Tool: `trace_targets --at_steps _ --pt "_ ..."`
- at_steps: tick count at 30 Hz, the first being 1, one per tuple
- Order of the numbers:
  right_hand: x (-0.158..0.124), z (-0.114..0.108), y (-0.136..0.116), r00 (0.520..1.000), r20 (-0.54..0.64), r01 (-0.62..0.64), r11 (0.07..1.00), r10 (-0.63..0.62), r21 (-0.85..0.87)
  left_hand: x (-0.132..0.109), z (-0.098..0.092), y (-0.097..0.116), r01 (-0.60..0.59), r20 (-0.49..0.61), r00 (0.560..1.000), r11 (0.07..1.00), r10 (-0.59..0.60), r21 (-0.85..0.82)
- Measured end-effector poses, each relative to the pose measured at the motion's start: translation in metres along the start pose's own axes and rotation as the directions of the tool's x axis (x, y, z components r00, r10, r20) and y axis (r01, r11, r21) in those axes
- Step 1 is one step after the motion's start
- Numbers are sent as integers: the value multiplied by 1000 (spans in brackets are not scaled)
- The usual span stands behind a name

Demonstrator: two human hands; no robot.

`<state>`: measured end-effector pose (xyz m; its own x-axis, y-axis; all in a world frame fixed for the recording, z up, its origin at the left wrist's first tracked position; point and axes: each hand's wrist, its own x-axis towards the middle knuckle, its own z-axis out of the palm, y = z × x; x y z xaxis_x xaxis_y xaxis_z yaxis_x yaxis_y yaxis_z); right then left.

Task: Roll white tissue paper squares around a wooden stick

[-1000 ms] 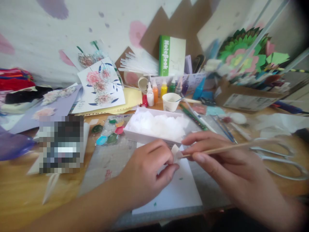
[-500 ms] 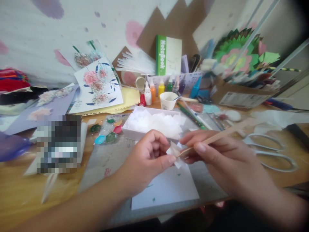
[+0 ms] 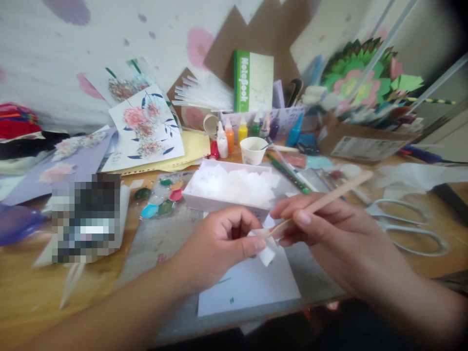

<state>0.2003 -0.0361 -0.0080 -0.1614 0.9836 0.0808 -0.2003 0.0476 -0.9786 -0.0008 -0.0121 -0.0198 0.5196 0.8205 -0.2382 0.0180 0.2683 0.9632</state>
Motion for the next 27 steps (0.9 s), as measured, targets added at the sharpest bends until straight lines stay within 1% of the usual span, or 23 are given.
trace_targets --at_steps 3,6,11,14,19,23,27 --pt "-1 -1 -2 999 34 40 999 -39 -31 0 -2 -3 -16 16 1000 999 17 -35" --pt "-1 -1 -7 994 65 88 993 -84 -75 -1 -2 -3 -44 53 997 991 51 -124" --pt "-3 -3 -12 986 99 148 983 -138 -104 -3 -2 -1 -21 123 991 979 47 -203" --pt "-6 -3 -13 983 126 144 987 -134 -75 -4 -2 -1 -22 112 992 974 48 -225" --pt "-8 -1 -15 991 106 95 993 -87 -70 -4 0 0 -12 111 993 969 41 -246" --pt "-7 0 -16 988 109 114 993 -108 -44 -5 0 1 -6 112 993 971 33 -238" --pt "-8 0 -15 986 119 121 991 -113 -55 -4 -1 1 2 115 993 971 26 -238"
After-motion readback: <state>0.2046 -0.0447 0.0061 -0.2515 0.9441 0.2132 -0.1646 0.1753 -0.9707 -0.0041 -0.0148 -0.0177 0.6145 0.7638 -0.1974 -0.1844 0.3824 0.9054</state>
